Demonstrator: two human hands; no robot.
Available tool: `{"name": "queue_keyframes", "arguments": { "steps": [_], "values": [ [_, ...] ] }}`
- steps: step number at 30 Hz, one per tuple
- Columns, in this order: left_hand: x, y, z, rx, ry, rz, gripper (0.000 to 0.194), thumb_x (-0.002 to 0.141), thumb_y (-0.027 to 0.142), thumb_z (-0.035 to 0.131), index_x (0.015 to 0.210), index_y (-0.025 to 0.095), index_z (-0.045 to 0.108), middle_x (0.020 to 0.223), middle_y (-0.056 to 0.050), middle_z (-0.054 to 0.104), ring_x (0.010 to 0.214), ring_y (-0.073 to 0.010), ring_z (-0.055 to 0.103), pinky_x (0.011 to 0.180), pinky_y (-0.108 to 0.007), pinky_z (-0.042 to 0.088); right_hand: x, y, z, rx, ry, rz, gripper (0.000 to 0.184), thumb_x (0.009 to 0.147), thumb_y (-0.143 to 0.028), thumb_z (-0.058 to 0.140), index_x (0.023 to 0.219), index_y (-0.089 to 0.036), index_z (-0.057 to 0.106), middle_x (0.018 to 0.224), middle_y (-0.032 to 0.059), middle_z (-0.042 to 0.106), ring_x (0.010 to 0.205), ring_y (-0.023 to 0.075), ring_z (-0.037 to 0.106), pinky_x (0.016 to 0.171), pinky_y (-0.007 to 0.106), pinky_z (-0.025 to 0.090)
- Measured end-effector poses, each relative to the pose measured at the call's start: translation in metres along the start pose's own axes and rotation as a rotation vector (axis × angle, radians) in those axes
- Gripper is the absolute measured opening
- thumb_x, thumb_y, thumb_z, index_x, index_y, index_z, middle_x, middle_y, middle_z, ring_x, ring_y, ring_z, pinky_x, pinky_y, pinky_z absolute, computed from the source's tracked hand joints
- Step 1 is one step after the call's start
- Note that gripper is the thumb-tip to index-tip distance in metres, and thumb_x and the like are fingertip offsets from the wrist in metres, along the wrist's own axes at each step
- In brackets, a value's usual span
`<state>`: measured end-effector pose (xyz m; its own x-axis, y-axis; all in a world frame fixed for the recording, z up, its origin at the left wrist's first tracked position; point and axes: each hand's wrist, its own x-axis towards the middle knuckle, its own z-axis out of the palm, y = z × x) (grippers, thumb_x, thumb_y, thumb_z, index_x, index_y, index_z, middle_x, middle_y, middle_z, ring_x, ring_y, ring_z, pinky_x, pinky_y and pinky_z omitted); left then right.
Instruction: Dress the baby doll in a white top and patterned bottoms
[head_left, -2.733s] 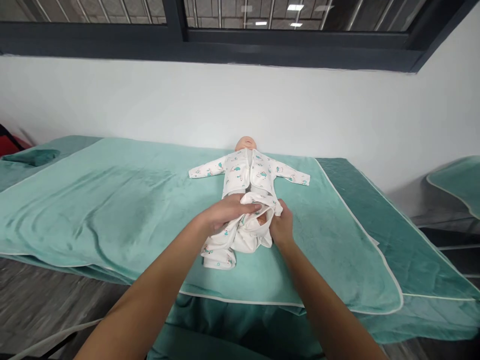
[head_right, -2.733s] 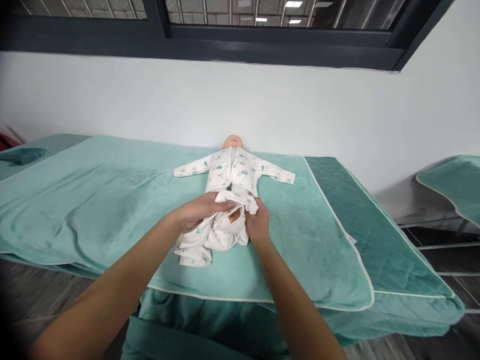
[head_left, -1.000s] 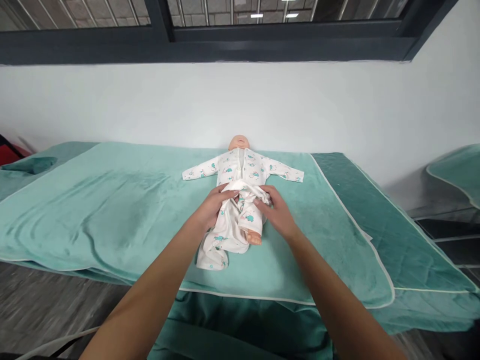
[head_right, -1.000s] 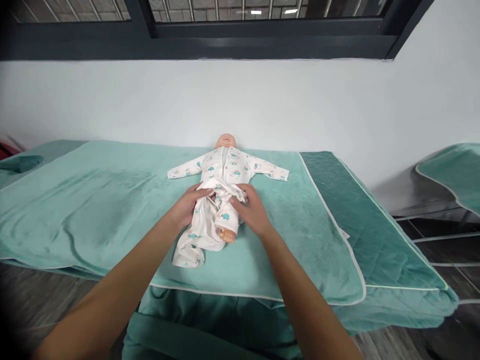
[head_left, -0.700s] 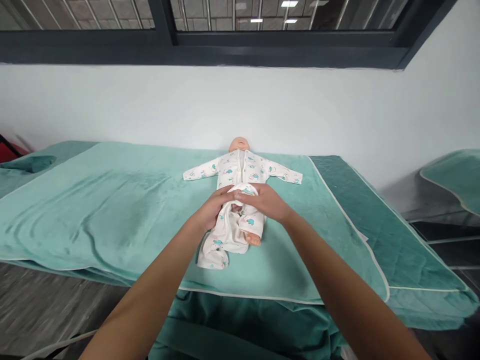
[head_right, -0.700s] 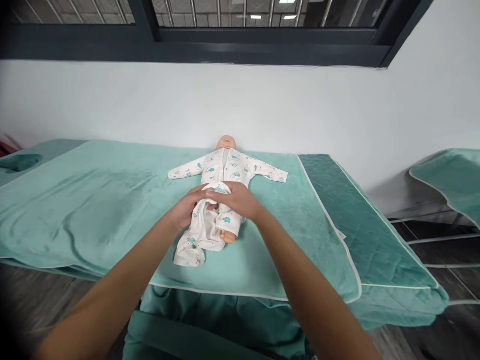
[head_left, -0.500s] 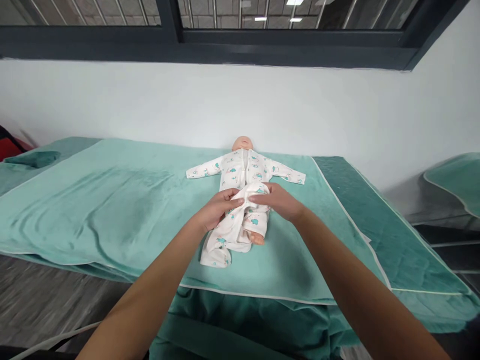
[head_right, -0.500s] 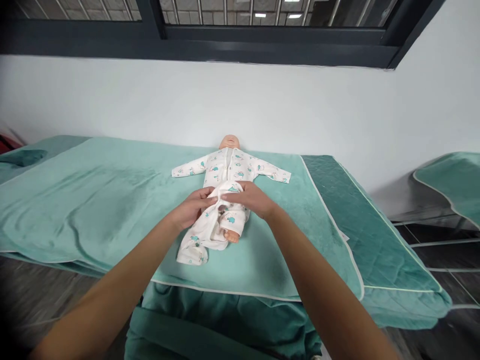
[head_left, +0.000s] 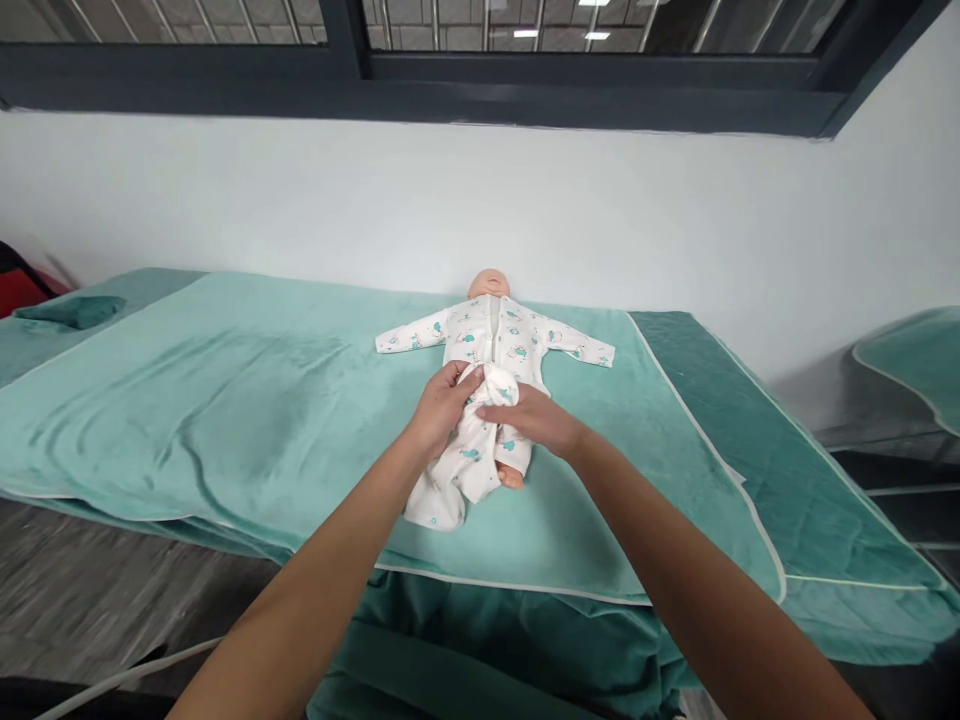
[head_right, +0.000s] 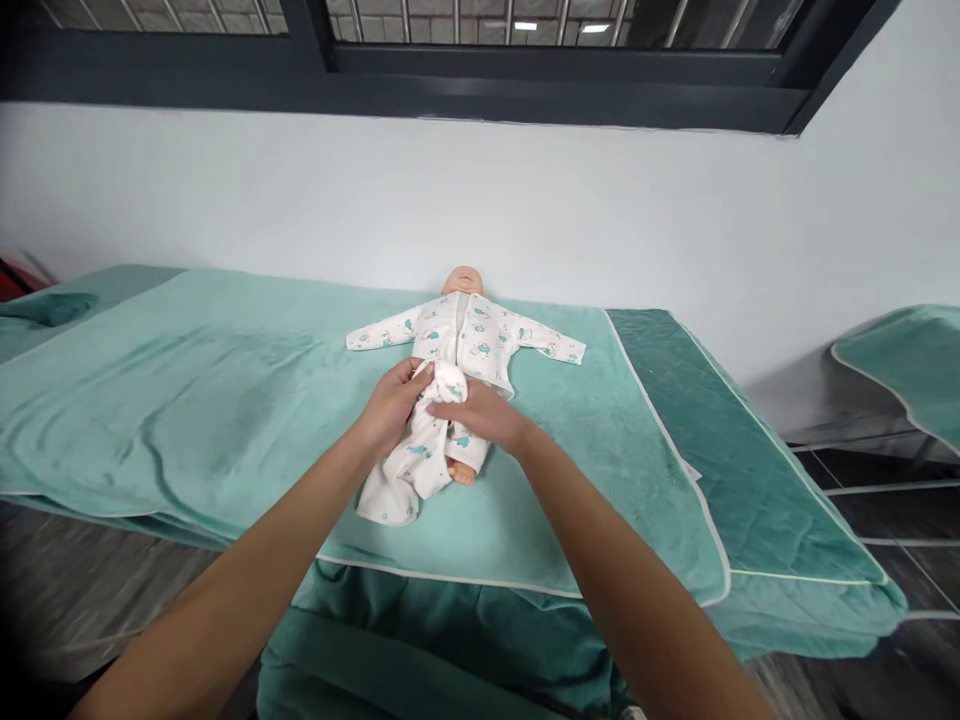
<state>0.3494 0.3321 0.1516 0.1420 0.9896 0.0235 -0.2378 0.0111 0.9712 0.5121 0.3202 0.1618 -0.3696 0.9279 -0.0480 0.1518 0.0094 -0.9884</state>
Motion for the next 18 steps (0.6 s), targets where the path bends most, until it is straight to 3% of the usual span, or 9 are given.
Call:
{"name": "queue_keyframes", "arguments": {
  "steps": [2,5,7,11,14,18],
  "values": [
    [-0.007,0.002,-0.007,0.117,-0.108,-0.062,0.042,0.078,0.057,0.074,0.090,0.019,0.063,0.076,0.002,0.061,0.066,-0.0110,0.053,0.060,-0.022,0.041,-0.001,0.004,-0.003,0.157,0.065,0.013,0.034,0.077,-0.037,0.077,0.106,-0.019,0.073,0.100,0.0040,0.077,0.091,0.0228,0.071,0.078,0.034,0.056],
    [-0.017,0.008,-0.013,0.205,-0.340,-0.137,0.049,0.074,0.052,0.080,0.109,0.020,0.066,0.098,-0.003,0.071,0.082,-0.0180,0.063,0.071,-0.027,0.047,0.000,0.009,-0.002,0.289,0.129,-0.021,0.037,0.078,-0.040,0.076,0.107,-0.017,0.072,0.102,0.0054,0.077,0.094,0.0229,0.070,0.081,0.034,0.055],
    [-0.019,0.008,-0.013,0.142,-0.385,-0.159,0.055,0.073,0.049,0.081,0.117,0.020,0.065,0.107,-0.006,0.072,0.091,-0.0222,0.066,0.078,-0.031,0.050,0.001,0.010,0.002,0.298,0.146,-0.034,0.040,0.079,-0.043,0.076,0.109,-0.017,0.072,0.104,0.0064,0.076,0.096,0.0233,0.070,0.082,0.034,0.055],
    [-0.012,0.002,-0.011,-0.084,-0.210,-0.171,0.055,0.074,0.048,0.081,0.116,0.019,0.063,0.101,-0.006,0.072,0.088,-0.0205,0.066,0.080,-0.032,0.051,-0.002,0.006,0.008,0.190,0.191,0.003,0.046,0.081,-0.051,0.075,0.110,-0.017,0.072,0.105,0.0073,0.076,0.098,0.0245,0.070,0.084,0.035,0.055],
    [-0.004,-0.002,-0.009,-0.143,-0.131,-0.136,0.049,0.072,0.043,0.082,0.109,0.018,0.062,0.093,-0.004,0.070,0.082,-0.0181,0.065,0.077,-0.031,0.051,-0.006,0.002,0.006,0.161,0.039,0.021,0.051,0.080,-0.054,0.077,0.116,-0.018,0.071,0.108,0.0077,0.076,0.103,0.0253,0.069,0.090,0.036,0.055],
    [0.001,-0.003,-0.006,-0.065,-0.075,-0.086,0.042,0.072,0.042,0.081,0.100,0.018,0.063,0.092,-0.003,0.068,0.084,-0.0174,0.063,0.077,-0.028,0.049,-0.007,0.003,-0.001,0.162,-0.143,0.014,0.059,0.072,-0.041,0.087,0.124,-0.022,0.068,0.117,0.0066,0.074,0.108,0.0255,0.068,0.094,0.038,0.054]
  ]
}}
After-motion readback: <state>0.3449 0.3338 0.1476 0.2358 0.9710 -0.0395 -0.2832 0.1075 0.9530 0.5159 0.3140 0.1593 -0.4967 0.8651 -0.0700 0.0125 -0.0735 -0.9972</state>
